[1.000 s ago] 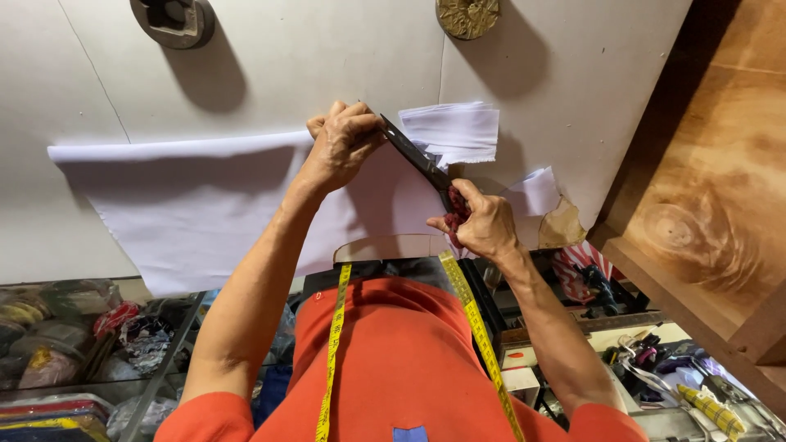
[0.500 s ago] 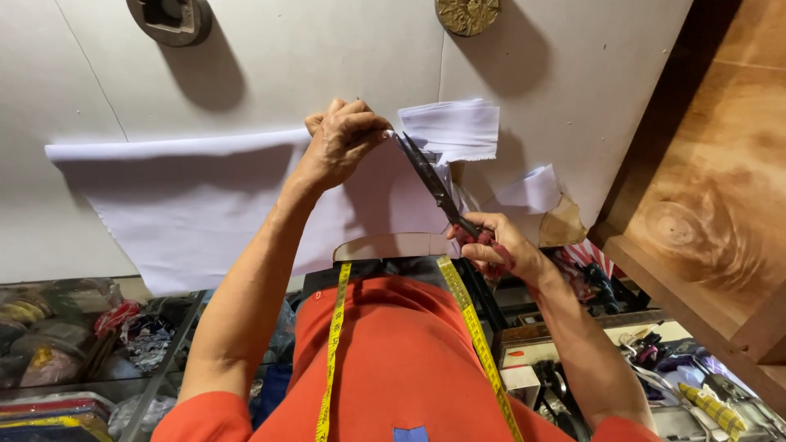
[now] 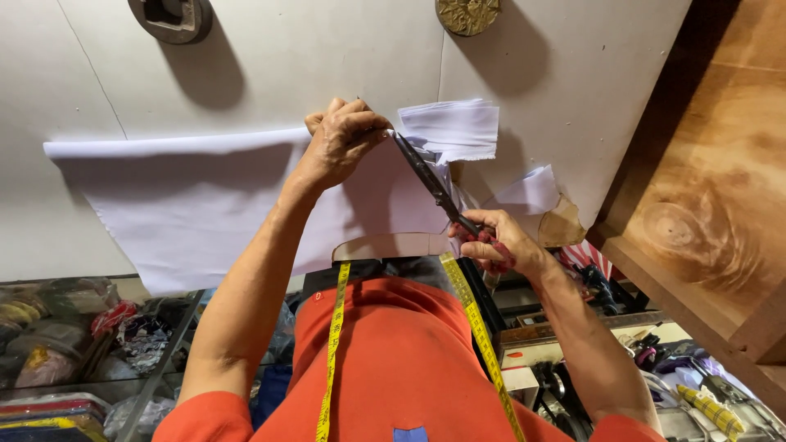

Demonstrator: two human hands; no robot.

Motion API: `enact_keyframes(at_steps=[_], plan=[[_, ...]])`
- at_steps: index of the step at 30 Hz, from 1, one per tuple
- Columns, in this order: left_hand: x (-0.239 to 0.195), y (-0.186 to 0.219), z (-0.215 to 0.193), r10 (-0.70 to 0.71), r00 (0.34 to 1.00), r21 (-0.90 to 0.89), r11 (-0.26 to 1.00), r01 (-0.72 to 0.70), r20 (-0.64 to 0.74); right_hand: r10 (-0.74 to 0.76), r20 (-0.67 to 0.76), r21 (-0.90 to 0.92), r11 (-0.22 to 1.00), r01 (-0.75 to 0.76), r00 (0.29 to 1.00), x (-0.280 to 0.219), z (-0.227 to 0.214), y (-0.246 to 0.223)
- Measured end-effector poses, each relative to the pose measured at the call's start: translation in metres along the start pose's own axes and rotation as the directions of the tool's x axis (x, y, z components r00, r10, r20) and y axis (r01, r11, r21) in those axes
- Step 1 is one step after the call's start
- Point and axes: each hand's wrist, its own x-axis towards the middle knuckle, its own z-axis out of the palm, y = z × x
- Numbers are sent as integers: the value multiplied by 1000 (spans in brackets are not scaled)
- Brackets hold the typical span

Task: Cutting fabric with scissors following a paper pattern, marking the fabric with a pencil, and organizing the pieces.

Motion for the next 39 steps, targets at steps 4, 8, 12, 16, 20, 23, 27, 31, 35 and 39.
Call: enact_keyframes(at_steps=[4,8,12,16,20,23,27,31,35,39], plan=[[0,-3,0,-11,1000,12,1000,10,23,-4,7,-32,999,4,1000,2,-1,0],[0,-4,0,-16,999,32,999,15,29,2,12,4,1000,-2,1000,4,-1,1],[0,-4,0,-8,1000,34,999,7,18,7,63,44,999,-10,998,3,-3,3],[0,-4,-1,33,999,61,998,-35,31,-3,74,93,996,-4,997,-2,0,3],[-2,0,-5,98,993,95,990,-103,59,-4,93,134,991,-9,996,-7,4,6],[-1,-2,-4,101,993,92,990,-106,57,11,67,127,992,-19,998,-8,9,5],[-3,-3,-2,105,993,89,990,-109,44,4,54,109,994,-10,999,-8,9,13],[-3,1,-5,137,990,95,986,-138,14,38,-47,6,999,-38,998,-16,3,15],[-3,4,3,154,986,167,976,-142,-58,-99,-554,-513,823,-245,826,-29,-32,13],[-5,-16,21,208,963,290,945,-153,-170,-173,-670,-648,611,-455,722,-17,-83,5]])
